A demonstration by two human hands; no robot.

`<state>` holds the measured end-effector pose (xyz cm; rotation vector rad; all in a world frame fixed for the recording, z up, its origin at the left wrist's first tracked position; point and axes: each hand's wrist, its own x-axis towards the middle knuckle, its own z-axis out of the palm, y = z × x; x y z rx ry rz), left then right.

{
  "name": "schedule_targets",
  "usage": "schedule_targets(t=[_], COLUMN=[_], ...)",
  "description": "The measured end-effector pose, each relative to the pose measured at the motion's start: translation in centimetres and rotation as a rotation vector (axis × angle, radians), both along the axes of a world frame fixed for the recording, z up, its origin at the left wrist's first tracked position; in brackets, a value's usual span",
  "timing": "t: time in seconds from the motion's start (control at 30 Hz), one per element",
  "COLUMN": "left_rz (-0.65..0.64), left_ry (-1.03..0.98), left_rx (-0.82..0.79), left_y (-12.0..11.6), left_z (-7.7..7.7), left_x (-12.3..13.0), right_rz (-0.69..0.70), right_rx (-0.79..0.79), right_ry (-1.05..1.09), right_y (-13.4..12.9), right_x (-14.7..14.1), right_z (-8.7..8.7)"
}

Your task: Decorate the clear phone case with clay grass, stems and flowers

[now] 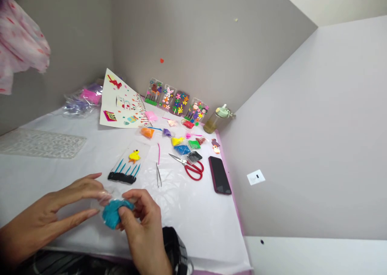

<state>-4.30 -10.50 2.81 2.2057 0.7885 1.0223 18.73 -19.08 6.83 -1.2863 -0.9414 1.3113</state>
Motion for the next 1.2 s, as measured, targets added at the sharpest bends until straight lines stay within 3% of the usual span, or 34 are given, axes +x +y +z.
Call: schedule_targets(t=[0.13, 0.33, 0.43, 0.57, 0.7, 0.87, 1.0, 1.1, 1.2], left_rz=[-0.045, -0.112, -0.135, -0.020, -0.062, -0.133, -0.242, -0.209, -0.207], left_ry=[-0.008, -0.048, -0.019, -0.037, 0.007, 0.030, 0.044, -0.049, -0.150], left_rx=[0.006, -0.053, -0.051, -0.064, -0.126, -0.143, -0.239, -0.464, -0.650], left_y=[-0.3, -2.5, -2.3, -1.6, -1.7, -1.4, -1.5, -2.5, -3.4], left_z=[0.7, 0.6, 0.0, -0.8, 0.3, 1.3, -0.7, -2.8, -3.8], left_x=[0.3, 2.0, 1.7, 0.7, 0.5, 0.5, 0.3, 0.7, 1.3], right_rz=[0.004, 0.191, 0.153, 0.071, 0.014, 0.165, 0.249, 0.281, 0.257], right_rx=[0.053, 0.022, 0.061, 0.124, 0.179, 0.403, 0.404, 0.336, 0.391], right_ry=[-0.104, -0.052, -0.097, -0.215, -0.347, -0.273, -0.352, -0.421, -0.390], right_y=[-0.2, -0.2, -0.3, -0.7, -1.1, -0.7, -0.7, -0.9, -1.0], right_x=[0.3, -0.6, -1.0, -1.1, -0.9, -0.2, 0.5, 0.8, 1.0], right_z=[0.1, -0.2, -0.6, -0.9, -1.1, -0.3, 0.0, 0.2, 0.5])
